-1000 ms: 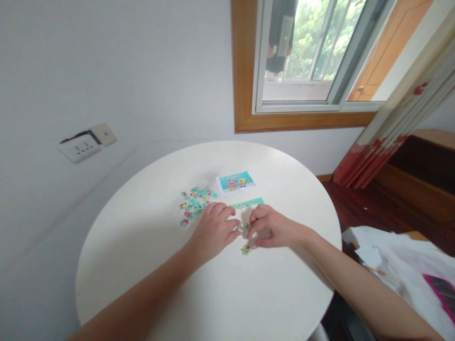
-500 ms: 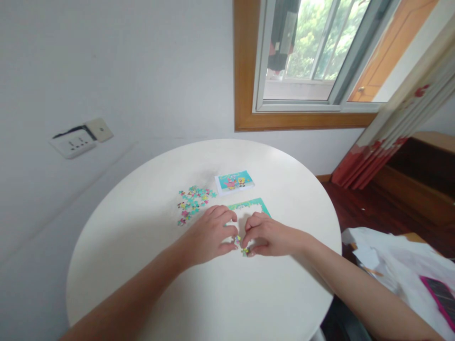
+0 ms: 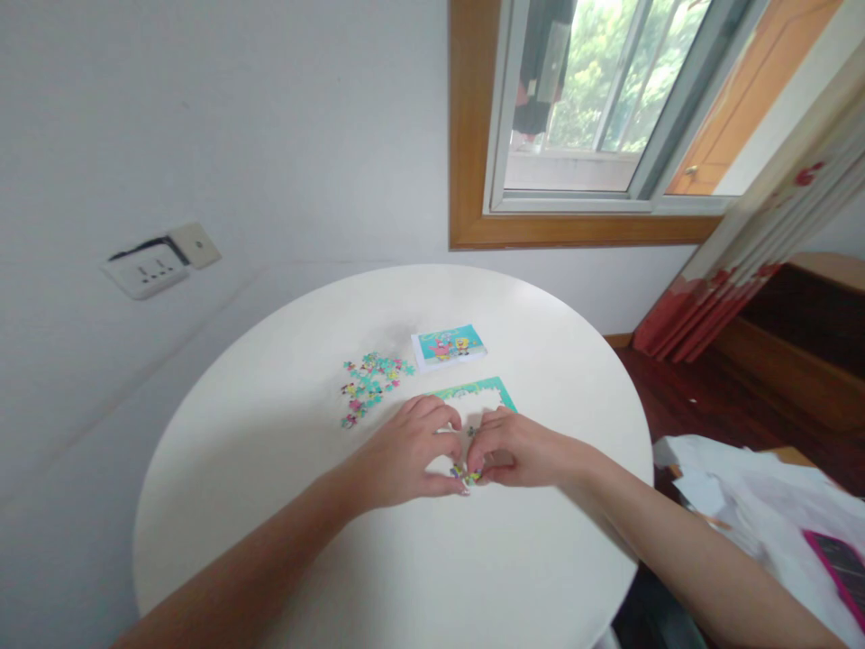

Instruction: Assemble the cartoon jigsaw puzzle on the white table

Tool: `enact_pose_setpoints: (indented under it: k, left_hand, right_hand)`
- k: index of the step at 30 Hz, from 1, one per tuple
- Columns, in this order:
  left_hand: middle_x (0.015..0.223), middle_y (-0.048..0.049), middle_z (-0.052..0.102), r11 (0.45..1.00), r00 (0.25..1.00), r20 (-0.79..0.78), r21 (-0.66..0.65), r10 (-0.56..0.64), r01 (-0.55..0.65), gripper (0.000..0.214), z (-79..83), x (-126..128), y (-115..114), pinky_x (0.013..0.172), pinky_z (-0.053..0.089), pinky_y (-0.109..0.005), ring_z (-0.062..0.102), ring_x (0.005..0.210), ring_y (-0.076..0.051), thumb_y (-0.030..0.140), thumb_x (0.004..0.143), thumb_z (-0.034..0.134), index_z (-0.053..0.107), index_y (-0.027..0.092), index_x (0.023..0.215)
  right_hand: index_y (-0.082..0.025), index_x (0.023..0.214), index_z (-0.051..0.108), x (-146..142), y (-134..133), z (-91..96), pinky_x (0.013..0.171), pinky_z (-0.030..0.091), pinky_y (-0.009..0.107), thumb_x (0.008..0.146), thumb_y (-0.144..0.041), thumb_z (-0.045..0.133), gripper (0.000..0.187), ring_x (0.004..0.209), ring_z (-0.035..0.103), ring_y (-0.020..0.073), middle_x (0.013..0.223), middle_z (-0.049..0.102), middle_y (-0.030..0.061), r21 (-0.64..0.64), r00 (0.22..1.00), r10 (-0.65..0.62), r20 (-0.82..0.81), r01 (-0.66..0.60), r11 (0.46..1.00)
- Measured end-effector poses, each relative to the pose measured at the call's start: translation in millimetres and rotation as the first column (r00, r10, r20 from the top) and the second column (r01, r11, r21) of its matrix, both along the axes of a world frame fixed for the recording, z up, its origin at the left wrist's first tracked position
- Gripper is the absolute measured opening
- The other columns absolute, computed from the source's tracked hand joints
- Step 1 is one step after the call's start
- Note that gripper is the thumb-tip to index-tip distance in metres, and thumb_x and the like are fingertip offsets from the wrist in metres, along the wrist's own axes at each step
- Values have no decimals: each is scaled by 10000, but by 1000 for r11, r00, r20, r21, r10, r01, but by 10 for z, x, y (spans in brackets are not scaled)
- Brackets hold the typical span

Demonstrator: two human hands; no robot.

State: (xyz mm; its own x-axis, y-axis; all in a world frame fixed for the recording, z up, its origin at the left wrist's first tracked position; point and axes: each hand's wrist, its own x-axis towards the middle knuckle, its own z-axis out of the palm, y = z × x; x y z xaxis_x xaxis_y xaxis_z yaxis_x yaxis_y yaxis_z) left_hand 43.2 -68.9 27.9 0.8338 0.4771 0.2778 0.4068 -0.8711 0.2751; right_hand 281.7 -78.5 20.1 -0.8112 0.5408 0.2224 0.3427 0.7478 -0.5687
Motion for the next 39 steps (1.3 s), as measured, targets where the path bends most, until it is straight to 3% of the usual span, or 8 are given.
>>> enact_pose_setpoints:
  k: [10, 15, 20, 27, 39]
  left_hand:
    - [1003, -28, 605, 986, 986, 113, -133, 120, -104, 62, -58, 159, -62, 914, 402, -337, 510, 1028, -196, 265, 887, 633, 660, 221, 853]
    - [982, -37, 607, 972, 958, 173, -75, 231, -221, 113, -72, 138, -6, 913, 406, -362, 501, 1004, -204, 191, 897, 576, 661, 200, 822]
    - [986, -46, 616, 962, 948, 164, -14, 272, -274, 168, -97, 136, 32, 928, 410, -399, 505, 1009, -218, 180, 890, 566, 694, 204, 783]
    - [1004, -51, 604, 946, 931, 173, -35, 323, -322, 130, -178, 196, 32, 920, 423, -409, 505, 1024, -228, 177, 843, 621, 700, 210, 746]
    - [1041, -51, 577, 933, 926, 128, -3, 356, -359, 70, -195, 217, 42, 940, 401, -419, 490, 1052, -230, 182, 845, 627, 665, 203, 790]
  right_hand:
    - [-232, 914, 717, 12, 64, -70, 831, 424, 293, 862, -246, 678, 67, 775, 599, 139, 823, 739, -2, 43, 982, -122, -143, 129, 991]
    - [-212, 934, 686, 22, 110, -63, 818, 436, 288, 824, -174, 672, 117, 804, 617, 150, 833, 729, 9, 86, 959, -206, -194, 226, 970]
    - [-217, 867, 708, 102, 174, -43, 835, 408, 325, 821, -91, 616, 162, 855, 604, 180, 840, 720, 24, 169, 945, -318, -78, 327, 930]
    - [-277, 894, 761, 170, 193, -76, 796, 378, 322, 796, -179, 702, 151, 864, 571, 181, 850, 678, 18, 206, 958, -285, 29, 273, 940]
    - [-271, 894, 764, 160, 197, -91, 797, 376, 333, 809, -181, 689, 144, 861, 568, 183, 836, 678, 17, 198, 960, -275, 52, 260, 945]
